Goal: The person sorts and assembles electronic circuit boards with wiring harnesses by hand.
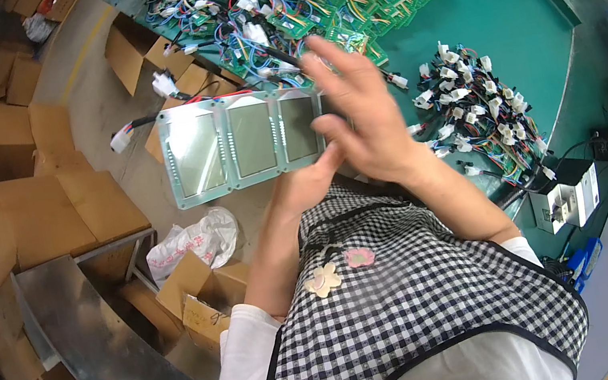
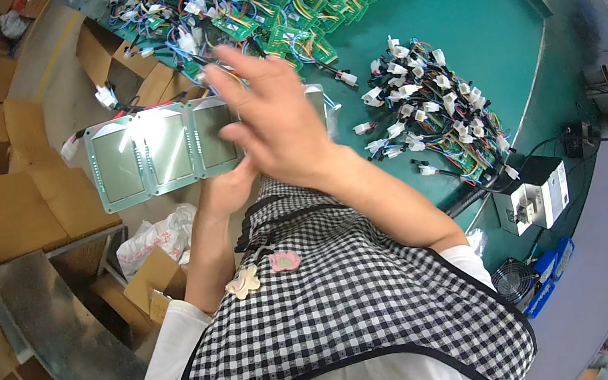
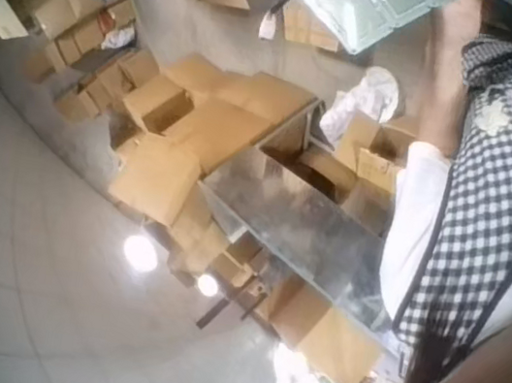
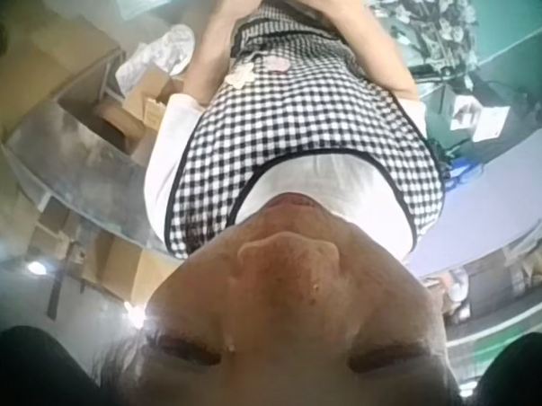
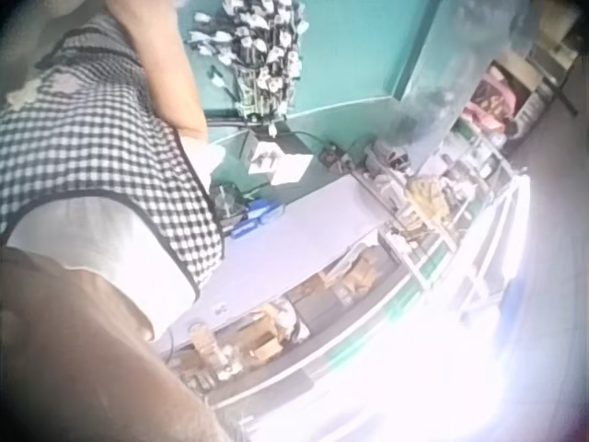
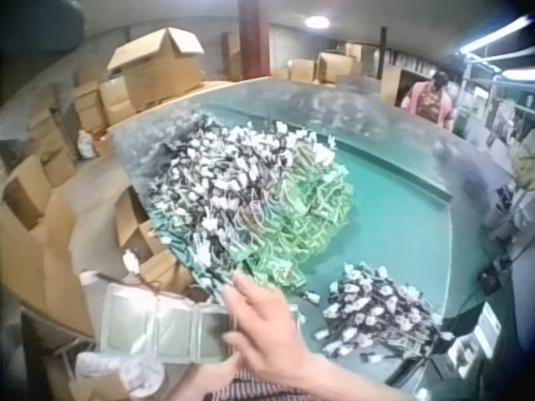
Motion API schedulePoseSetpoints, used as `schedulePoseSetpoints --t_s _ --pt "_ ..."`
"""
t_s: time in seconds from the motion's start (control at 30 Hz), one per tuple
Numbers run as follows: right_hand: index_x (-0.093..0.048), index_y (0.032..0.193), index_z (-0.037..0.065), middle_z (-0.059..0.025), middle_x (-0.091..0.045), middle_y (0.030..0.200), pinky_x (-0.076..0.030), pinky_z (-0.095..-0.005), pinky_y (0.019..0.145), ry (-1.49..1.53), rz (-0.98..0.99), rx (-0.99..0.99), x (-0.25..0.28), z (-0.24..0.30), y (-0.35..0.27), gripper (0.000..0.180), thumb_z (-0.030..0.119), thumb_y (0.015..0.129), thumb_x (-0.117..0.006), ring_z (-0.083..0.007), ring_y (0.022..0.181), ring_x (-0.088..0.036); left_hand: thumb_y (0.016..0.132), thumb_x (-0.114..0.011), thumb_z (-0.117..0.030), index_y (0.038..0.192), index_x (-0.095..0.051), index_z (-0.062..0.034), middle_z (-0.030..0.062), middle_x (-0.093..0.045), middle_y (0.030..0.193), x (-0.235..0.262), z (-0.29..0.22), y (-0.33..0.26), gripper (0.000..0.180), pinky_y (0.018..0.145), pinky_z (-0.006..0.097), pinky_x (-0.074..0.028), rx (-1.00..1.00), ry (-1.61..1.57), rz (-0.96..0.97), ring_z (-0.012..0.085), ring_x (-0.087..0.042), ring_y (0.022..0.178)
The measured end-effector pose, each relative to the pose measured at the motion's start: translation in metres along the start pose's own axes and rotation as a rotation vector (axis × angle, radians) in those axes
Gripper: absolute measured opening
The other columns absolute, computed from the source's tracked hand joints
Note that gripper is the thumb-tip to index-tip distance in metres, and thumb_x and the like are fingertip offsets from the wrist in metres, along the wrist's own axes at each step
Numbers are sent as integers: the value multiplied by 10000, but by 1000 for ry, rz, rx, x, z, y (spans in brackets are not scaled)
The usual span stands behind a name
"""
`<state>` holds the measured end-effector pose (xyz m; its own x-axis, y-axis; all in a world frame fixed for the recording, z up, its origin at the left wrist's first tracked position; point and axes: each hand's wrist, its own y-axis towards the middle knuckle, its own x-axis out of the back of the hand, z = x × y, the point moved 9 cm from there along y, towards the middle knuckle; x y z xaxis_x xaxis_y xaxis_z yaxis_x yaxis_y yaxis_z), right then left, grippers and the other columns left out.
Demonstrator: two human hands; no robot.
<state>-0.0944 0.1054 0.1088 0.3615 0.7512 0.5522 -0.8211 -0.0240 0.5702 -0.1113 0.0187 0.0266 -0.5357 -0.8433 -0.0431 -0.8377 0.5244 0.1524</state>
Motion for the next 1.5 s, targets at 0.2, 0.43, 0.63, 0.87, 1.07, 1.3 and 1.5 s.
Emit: schedulePoseSetpoints --t_s 0.2,0.43,0.63,0.87,1.07,1.3,1.5 --pt "-627 976 84 -97 -531 1162 -285 -446 950 -78 -139 46 -12 5 -5 306 62 671 -637 -296 1069 -487 796 -539 -2 1208 -342 3 130 -428 1175 -12 -5 -2 457 873 324 -387 -179 203 77 204 -436 1076" --pt "-590 765 43 -101 -588 926 -397 -358 826 163 -181 37 -6 1 -12 116 7 663 -631 -227 914 -531 829 -506 -19 1186 -388 7 113 -481 1117 10 16 0 378 836 295 -424 7 -91 -23 198 -494 1013" --pt "-537 760 41 -99 -568 632 -448 -324 560 -69 -191 -846 -8 -178 -119 145 115 693 -643 -270 565 -540 851 -522 -140 1109 -477 14 92 -545 1022 42 13 3 303 717 313 -518 232 -284 -185 181 -569 883" --pt "-549 775 43 -77 -552 716 -433 -355 568 -377 -352 -637 25 -163 -106 254 190 645 -710 -240 603 -542 862 -498 -123 1143 -441 10 99 -529 1026 32 17 2 316 680 295 -531 157 -315 -202 185 -571 838" --pt "-482 1168 53 -155 -432 1224 -317 -419 924 4 -59 31 6 -2 1 524 94 666 -628 -314 1102 -415 842 -517 -68 1153 -424 -3 99 -516 1057 -6 13 4 331 820 312 -451 -57 448 -36 201 -530 944" --pt "-585 1077 120 -107 -497 1193 -299 -450 928 -83 -59 121 -24 16 -7 408 104 672 -639 -298 1099 -447 835 -524 -75 1154 -426 -1 107 -515 1058 -15 19 1 342 832 319 -434 -28 401 -22 211 -518 961" --pt "-602 1046 104 -147 -536 1118 -322 -435 911 160 -122 109 -23 6 -12 376 101 672 -644 -312 1049 -475 829 -531 -81 1154 -429 1 115 -514 1059 -17 27 -1 351 842 325 -419 7 351 15 220 -507 975"
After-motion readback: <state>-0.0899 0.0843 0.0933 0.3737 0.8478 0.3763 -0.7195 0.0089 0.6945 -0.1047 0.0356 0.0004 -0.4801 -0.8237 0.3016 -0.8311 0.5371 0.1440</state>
